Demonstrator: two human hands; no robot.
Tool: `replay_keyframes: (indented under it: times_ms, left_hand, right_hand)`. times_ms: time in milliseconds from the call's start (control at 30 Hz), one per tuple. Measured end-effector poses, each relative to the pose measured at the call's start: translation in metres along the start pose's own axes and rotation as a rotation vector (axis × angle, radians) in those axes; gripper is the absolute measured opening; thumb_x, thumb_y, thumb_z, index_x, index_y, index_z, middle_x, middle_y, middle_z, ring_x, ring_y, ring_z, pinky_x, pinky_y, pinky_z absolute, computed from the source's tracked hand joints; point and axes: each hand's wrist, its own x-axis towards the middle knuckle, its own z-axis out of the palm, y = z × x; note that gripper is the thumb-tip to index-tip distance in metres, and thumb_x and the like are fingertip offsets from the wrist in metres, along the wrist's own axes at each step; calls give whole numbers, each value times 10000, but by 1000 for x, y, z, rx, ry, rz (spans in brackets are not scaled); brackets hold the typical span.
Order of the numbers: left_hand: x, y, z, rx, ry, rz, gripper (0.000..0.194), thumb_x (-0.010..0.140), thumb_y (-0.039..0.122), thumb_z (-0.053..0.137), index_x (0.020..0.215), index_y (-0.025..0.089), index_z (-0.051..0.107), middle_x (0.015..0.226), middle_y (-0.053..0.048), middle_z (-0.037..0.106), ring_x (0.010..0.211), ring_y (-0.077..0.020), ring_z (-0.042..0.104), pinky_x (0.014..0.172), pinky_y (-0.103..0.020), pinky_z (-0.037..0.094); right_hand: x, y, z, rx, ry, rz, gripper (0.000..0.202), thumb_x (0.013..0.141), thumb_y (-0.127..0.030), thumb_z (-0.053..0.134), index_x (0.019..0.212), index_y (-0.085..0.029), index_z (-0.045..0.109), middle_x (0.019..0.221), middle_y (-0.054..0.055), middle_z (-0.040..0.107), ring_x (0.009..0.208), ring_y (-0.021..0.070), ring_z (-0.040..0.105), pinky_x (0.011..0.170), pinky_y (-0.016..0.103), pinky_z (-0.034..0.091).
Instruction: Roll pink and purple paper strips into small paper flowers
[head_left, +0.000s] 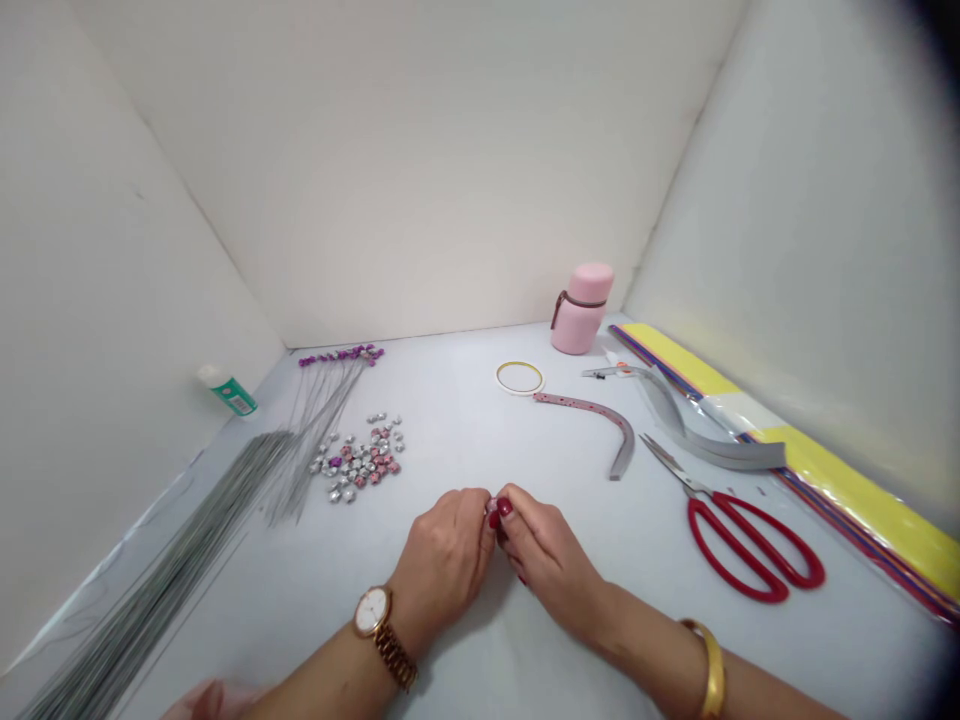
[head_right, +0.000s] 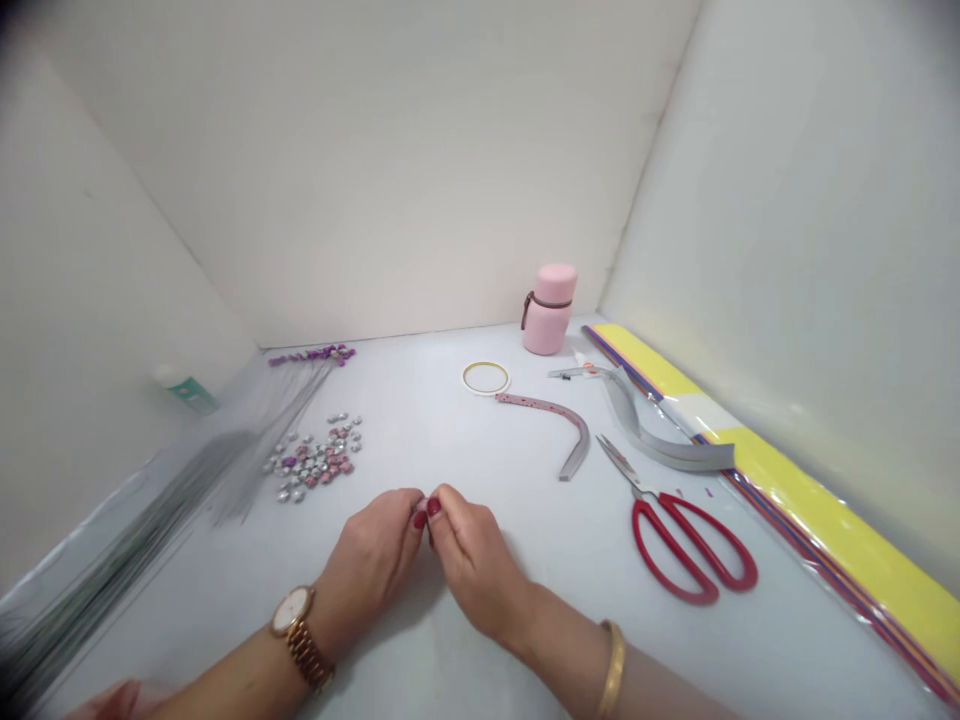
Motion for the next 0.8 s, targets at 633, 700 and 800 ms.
replay_keyframes:
  times_ms: [633, 700, 800]
  left_hand:
    - [-2, -5, 1, 165, -11, 89, 208, 871, 160, 263, 705, 198, 383, 594, 0, 483, 523, -149, 451, 492, -264, 335]
    - [-3, -5, 2, 175, 4, 90, 203, 871, 152, 260, 708, 201, 370, 589, 9, 475, 516, -146, 447, 488, -262, 334]
    - [-4, -4, 4, 184, 11, 94, 209, 877, 158, 249, 702, 205, 354, 575, 16, 464, 499, -141, 441, 477, -257, 332]
  right_hand:
    - [0, 4, -13, -524, -141, -234, 169, 892, -191, 232, 766, -204, 343, 613, -26, 452, 509, 115, 403, 509, 228, 328]
    - [0, 8, -12, -599, -125, -293, 157, 878, -167, 236, 768, -199, 344, 604, -20, 463, 494, 118, 409, 489, 229, 319]
    - [0, 13, -10, -699, -77, -392, 164, 859, -146, 243, 746, -197, 349, 572, -20, 463, 462, 117, 399, 457, 231, 300]
